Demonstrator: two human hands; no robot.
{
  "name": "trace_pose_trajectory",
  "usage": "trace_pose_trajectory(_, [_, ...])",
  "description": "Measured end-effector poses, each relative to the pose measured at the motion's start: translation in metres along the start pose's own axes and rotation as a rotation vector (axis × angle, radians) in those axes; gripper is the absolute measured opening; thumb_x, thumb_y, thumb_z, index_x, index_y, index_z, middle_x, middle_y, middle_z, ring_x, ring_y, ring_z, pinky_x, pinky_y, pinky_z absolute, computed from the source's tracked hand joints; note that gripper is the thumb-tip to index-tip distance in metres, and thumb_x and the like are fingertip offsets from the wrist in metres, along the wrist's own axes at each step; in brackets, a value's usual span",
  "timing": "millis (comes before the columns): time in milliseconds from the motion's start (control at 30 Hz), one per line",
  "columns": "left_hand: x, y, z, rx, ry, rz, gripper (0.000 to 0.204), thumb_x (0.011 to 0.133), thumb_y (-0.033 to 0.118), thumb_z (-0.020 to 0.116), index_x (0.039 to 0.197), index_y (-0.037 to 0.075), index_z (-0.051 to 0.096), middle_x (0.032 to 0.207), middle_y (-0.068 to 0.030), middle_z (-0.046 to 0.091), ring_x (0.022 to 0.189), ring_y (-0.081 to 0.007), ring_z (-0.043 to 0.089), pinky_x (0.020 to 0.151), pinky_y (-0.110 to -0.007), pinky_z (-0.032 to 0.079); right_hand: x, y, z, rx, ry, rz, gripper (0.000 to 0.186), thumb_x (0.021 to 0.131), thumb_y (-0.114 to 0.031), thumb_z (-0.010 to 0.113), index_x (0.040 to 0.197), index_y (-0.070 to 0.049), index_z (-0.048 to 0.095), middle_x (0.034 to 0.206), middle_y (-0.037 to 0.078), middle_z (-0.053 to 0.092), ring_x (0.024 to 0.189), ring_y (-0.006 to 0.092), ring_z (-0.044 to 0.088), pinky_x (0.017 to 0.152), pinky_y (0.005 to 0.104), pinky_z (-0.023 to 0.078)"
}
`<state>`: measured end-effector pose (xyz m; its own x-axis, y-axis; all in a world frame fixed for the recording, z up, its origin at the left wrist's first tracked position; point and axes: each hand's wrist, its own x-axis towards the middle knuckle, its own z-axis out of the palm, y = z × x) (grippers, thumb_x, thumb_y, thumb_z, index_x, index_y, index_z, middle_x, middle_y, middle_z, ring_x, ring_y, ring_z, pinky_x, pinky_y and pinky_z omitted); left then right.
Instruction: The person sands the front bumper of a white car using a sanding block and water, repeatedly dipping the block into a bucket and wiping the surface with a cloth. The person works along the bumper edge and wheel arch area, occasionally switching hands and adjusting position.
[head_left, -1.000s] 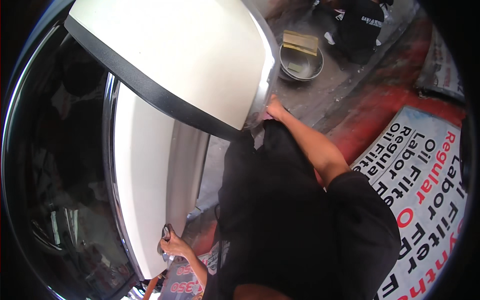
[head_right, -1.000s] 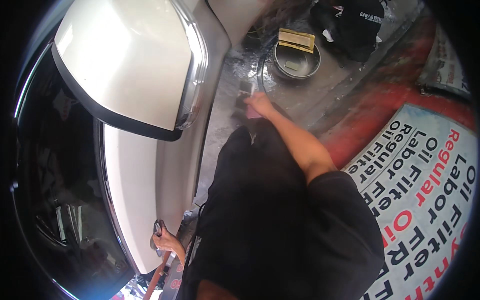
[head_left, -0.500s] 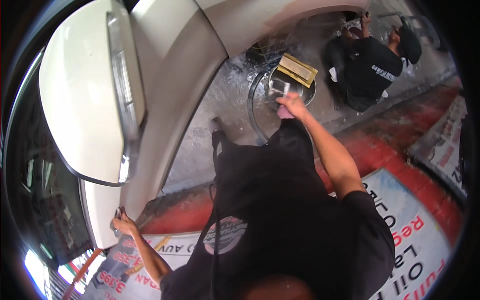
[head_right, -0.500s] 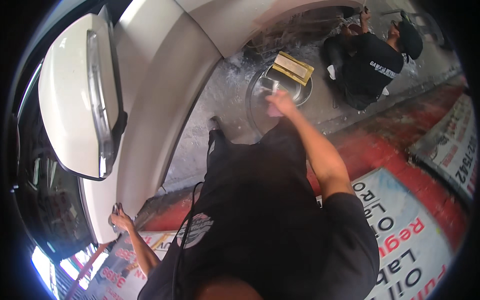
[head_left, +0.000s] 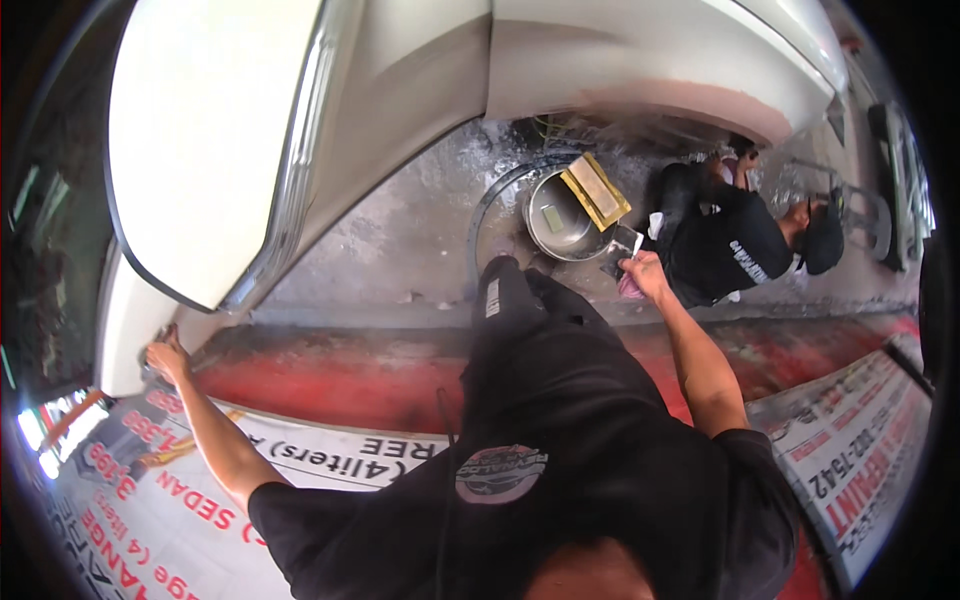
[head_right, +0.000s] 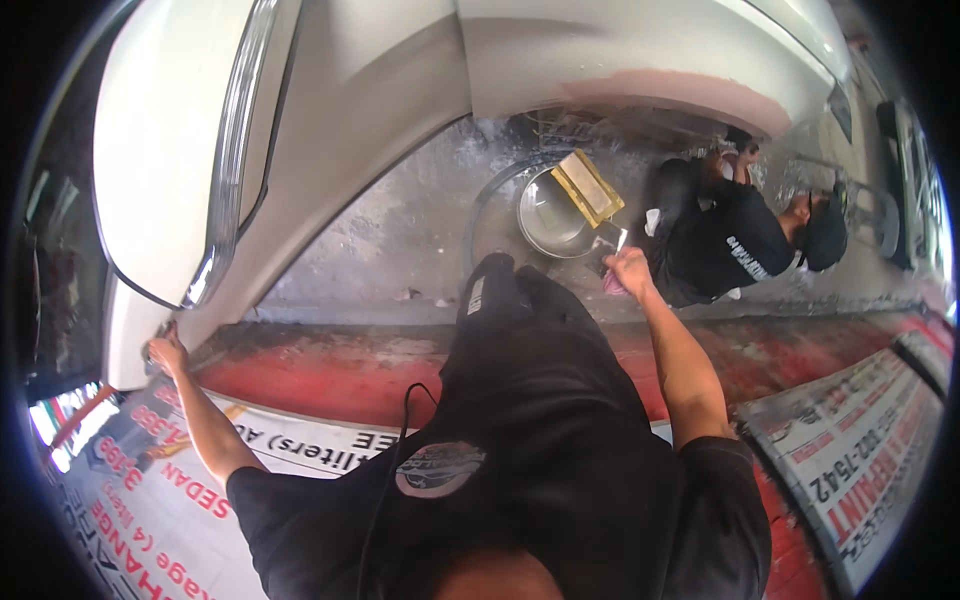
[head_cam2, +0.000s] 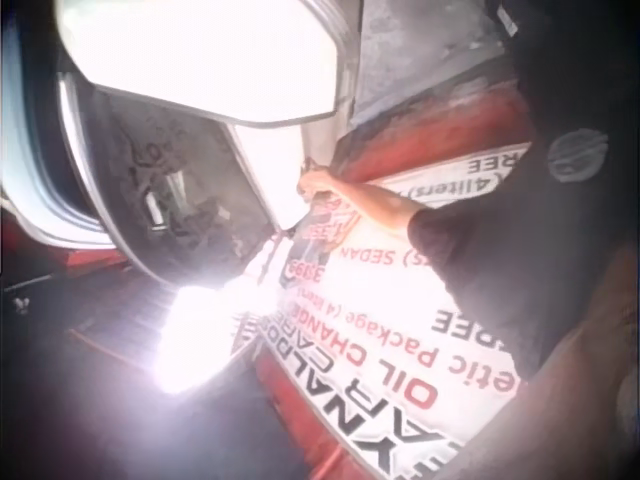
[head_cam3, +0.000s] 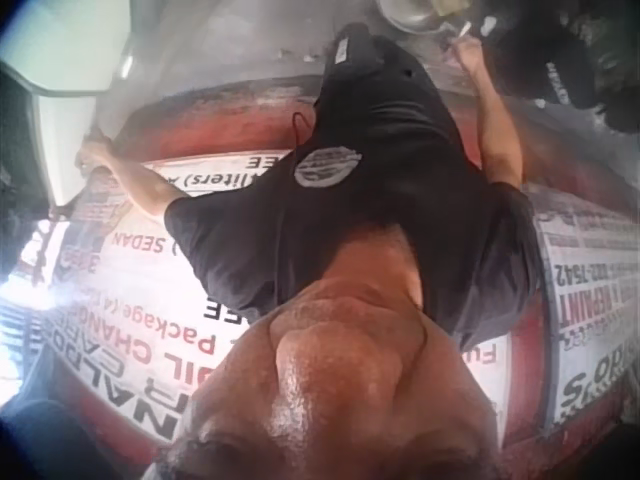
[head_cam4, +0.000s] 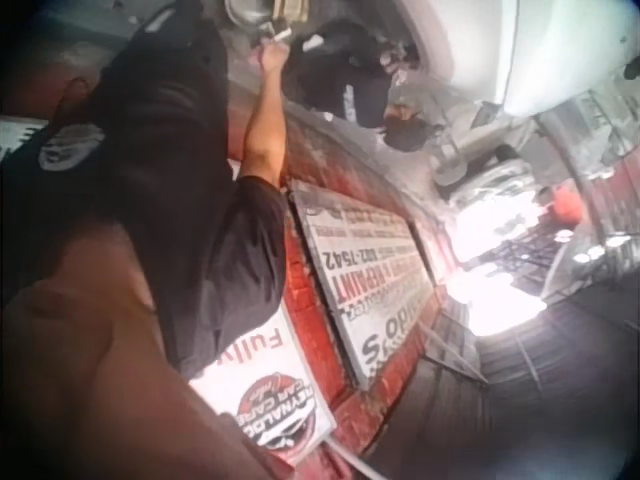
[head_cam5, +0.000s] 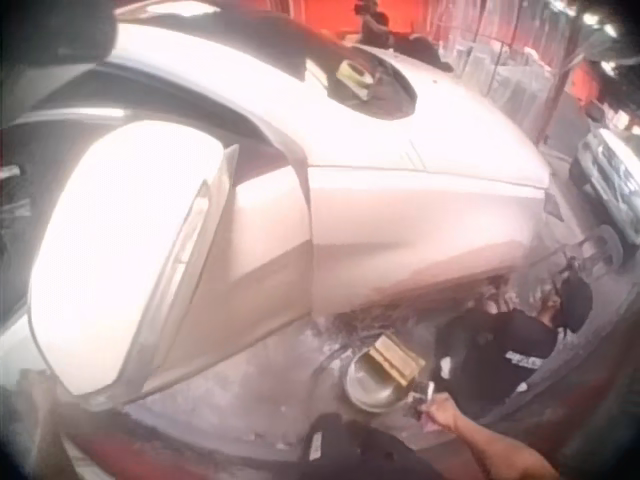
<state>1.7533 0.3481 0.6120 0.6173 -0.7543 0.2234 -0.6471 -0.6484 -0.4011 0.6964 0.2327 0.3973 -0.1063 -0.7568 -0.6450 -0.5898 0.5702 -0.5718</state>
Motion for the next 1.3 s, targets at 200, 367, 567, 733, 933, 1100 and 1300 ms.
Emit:
trace_pose_trajectory(200, [-0.028,0.046,-0.017,-0.061,0.127,-0.013,0.069,0.09,0.062,0.066,0.107,-0.005,0.06,0.105,-0.0251,0.062,0.109,-0.0452,0.056,0.097,-0.054,0.042,0.034,-0.056,-0.009,-0.147,-0.134,-0.142,0.033,0.082,-0.027,0.071,0.087,0.006,0.071,0.075,0.019,0.071,0.072,0.0264,0.071,0.071,0.0412,0.054])
trace_pose_trajectory(367, [-0.067,0.064,-0.077,-0.05,0.236,-0.107,0.063,0.088,0.056,0.071,0.107,-0.003,0.059,0.105,-0.0211,0.063,0.113,-0.043,0.054,0.096,-0.054,0.044,0.038,-0.135,0.014,-0.083,-0.146,-0.209,0.028,0.083,-0.023,0.069,0.088,0.005,0.071,0.074,0.015,0.071,0.068,0.0226,0.068,0.067,0.0375,0.054])
trace_pose_trajectory(567, [-0.105,0.065,-0.081,-0.04,0.268,-0.084,0.055,0.088,0.047,0.076,0.104,-0.003,0.058,0.104,-0.0196,0.062,0.111,-0.041,0.054,0.097,-0.053,0.043,0.022,-0.138,0.027,-0.085,-0.161,-0.317,0.027,0.085,-0.023,0.07,0.091,0.003,0.071,0.071,0.011,0.068,0.068,0.0206,0.066,0.067,0.0372,0.053])
trace_pose_trajectory(733, [-0.124,0.055,-0.071,-0.023,0.332,-0.067,0.051,0.087,0.044,0.078,0.103,-0.001,0.06,0.105,-0.0201,0.064,0.109,-0.0412,0.055,0.098,-0.052,0.042,0.009,-0.118,0.018,-0.127,-0.17,-0.23,0.035,0.084,-0.027,0.07,0.095,0.006,0.07,0.074,0.019,0.069,0.068,0.0249,0.067,0.068,0.0387,0.052])
trace_pose_trajectory(933, [-0.102,0.028,-0.058,-0.037,0.147,-0.086,0.066,0.084,0.056,0.077,0.11,-0.003,0.062,0.108,-0.022,0.064,0.112,-0.0426,0.055,0.101,-0.054,0.041,0.014,-0.077,-0.009,-0.063,-0.17,-0.135,0.032,0.083,-0.025,0.071,0.092,0.006,0.072,0.07,0.014,0.068,0.064,0.0207,0.065,0.064,0.0368,0.051])
trace_pose_trajectory(1100, [-0.086,0.0,-0.045,0.081,0.088,-0.085,0.08,0.085,0.058,0.075,0.125,-0.009,0.056,0.121,-0.0267,0.06,0.121,-0.0466,0.051,0.105,-0.057,0.039,0.02,-0.055,-0.017,-0.063,-0.227,-0.137,0.027,0.083,-0.022,0.072,0.084,0.004,0.071,0.067,0.013,0.067,0.062,0.0188,0.064,0.062,0.0359,0.051])
trace_pose_trajectory(1300, [-0.151,0.105,-0.004,-0.035,0.295,-0.148,0.084,0.092,0.051,0.069,0.133,-0.017,0.043,0.132,-0.0354,0.052,0.12,-0.0505,0.052,0.098,-0.056,0.046,0.043,-0.003,-0.003,-0.153,-0.267,-0.164,0.032,0.083,-0.027,0.071,0.081,0.005,0.068,0.066,0.017,0.067,0.062,0.0233,0.066,0.063,0.0408,0.052])
